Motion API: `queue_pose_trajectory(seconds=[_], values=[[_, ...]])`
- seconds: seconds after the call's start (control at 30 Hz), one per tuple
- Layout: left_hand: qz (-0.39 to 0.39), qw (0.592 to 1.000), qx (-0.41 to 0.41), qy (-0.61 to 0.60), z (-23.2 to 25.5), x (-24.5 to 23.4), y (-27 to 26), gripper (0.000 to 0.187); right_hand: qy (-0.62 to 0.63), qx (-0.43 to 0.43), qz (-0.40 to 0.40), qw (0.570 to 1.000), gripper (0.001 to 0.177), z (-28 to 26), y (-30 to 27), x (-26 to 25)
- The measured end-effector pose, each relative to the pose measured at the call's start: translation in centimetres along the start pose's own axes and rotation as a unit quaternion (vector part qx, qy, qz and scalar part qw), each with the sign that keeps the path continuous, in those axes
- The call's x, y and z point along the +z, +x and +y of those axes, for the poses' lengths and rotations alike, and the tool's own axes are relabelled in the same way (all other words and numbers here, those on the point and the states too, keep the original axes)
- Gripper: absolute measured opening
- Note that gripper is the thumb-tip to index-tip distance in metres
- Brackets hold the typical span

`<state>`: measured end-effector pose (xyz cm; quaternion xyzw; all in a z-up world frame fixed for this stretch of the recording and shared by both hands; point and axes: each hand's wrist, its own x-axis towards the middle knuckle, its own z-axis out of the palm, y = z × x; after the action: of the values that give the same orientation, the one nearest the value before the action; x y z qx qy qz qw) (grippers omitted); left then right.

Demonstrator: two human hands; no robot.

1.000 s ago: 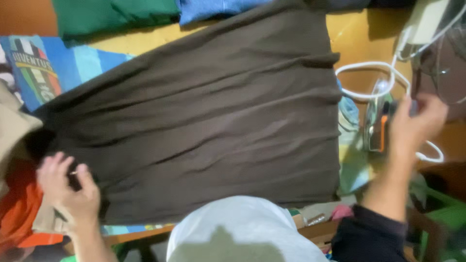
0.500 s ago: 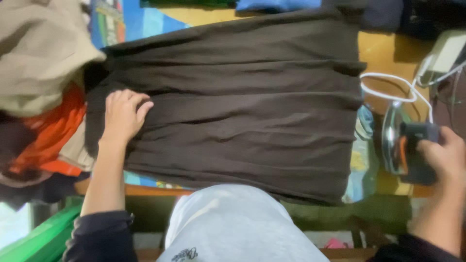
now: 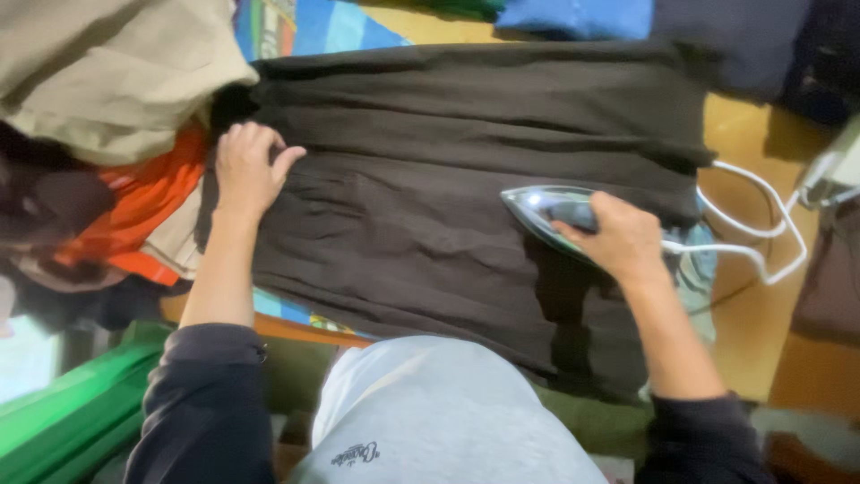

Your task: The person irons a dark brown garment on a table, repeatedly smoothing and repositioning the fabric with both hands. After ironing, the person folds the garment and places it on a stack of other folded clothes.

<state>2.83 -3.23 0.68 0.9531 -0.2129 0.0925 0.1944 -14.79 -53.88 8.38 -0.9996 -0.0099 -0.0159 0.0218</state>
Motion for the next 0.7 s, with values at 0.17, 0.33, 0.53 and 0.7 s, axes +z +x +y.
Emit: queue_pose_trajectory(seconds=[0.17,0.33,0.53,0.7], values=[[0.018,0.999,0.004,-0.043,-1.7,-2.1,-2.5,0.022,-0.032,-0.041,0.034,0.998,0.054,4.5,-0.2,2.4],[-0.004,1.0,-0.006,-0.022,-3.0,-4.9,-5.6,0.035,-0.092,0.007,-0.018,0.996,0.058,10.2,-2.3,2.9],[-0.073,0.996,-0.055,0.013,-3.4,-2.4,-6.1,0.056,-0.015,-0.039,0.032,0.999,0.048,1.1,1.9,2.2],[-0.109,0.99,-0.08,0.035,-4.6,-1.3,-5.7,0.06,0.062,-0.108,0.066,0.99,0.041,-8.9,7.0,1.6]])
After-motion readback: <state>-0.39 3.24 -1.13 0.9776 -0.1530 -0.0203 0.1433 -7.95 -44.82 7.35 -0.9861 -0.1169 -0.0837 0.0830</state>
